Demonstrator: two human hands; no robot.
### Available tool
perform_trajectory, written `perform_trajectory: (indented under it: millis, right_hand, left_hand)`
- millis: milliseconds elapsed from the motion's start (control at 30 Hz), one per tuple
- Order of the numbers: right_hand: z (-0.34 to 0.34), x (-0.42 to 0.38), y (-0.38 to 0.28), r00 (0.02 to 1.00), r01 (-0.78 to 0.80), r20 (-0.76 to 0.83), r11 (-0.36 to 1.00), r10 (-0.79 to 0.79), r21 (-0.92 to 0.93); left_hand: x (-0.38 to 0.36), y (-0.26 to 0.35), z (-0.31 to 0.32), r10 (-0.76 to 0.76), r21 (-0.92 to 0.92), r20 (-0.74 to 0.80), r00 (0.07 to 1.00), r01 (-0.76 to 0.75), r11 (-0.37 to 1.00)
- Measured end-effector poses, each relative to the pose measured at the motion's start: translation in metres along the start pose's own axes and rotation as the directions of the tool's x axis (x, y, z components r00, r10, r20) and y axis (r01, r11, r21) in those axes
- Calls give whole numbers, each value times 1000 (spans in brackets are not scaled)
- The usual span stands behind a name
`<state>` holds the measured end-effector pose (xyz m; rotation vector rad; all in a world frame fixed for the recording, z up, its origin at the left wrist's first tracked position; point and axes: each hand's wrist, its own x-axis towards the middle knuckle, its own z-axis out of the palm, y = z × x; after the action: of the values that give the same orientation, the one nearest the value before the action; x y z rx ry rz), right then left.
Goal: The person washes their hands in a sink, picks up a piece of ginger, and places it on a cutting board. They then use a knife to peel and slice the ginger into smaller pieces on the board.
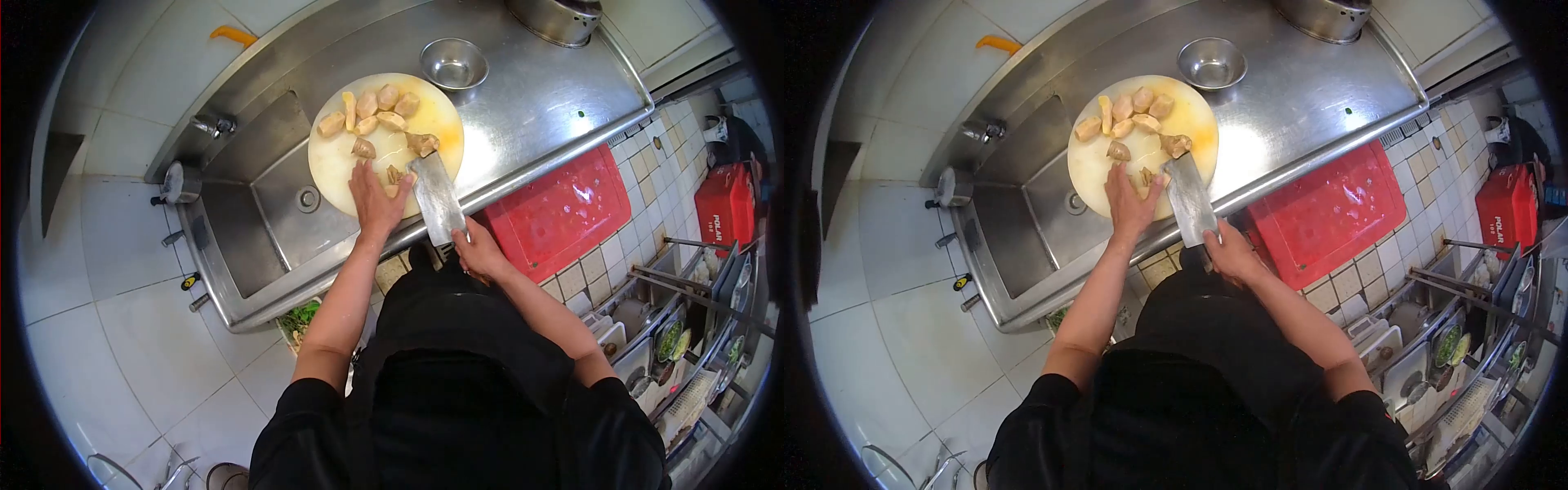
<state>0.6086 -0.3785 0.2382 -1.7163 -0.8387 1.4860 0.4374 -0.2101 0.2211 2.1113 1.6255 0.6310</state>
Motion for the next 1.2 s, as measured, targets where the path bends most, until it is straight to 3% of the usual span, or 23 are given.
perform_trajectory:
  millis: [100, 233, 367, 533, 800, 867, 933, 1000, 1067, 1133, 1200]
  right_hand:
    - [21, 7, -5, 1000, 15, -16, 1000, -15, 14]
    - [40, 14, -7, 1000, -22, 19, 995, 20, 93]
    - [51, 15, -9, 997, -57, 53, 989, 50, 138]
    - [63, 24, -4, 983, -79, 178, 981, 47, 177]
    - [90, 29, -45, 886, -105, 454, 994, 92, 3]
    - [107, 35, -63, 762, 55, 639, 973, 105, -226]
    - [134, 39, -78, 699, 130, 710, 961, 87, -245]
    - [168, 35, -98, 493, 314, 863, 902, 110, -294]
    - [215, 49, -53, 267, 725, 926, 689, -268, -10]
    - [244, 30, -76, 233, 665, 972, 732, -17, -147]
    - [252, 24, -81, 224, 725, 975, 669, 0, -167]
  left_hand:
    - [4, 18, -5, 64, -67, 115, 991, -56, 996]
    - [2, 11, 6, 174, -32, 101, 980, -172, 985]
    - [-3, 1, 11, 162, -68, 107, 981, -155, 986]
    - [-9, -6, 9, 130, -140, -42, 991, -135, 981]
    - [-51, -57, -37, -24, -135, -309, 951, -19, 991]
    - [-74, -79, -62, -118, -70, -436, 892, 98, 993]
    - [-107, -100, -94, -220, -78, -499, 838, 209, 975]
    - [-143, -116, -126, -261, 16, -604, 753, 339, 941]
    - [-188, -133, -155, -224, 119, -699, 679, 420, 899]
    - [-232, -155, -173, -363, -80, -766, 530, 482, 873]
    - [-290, -215, -184, -398, -36, -773, 494, 592, 805]
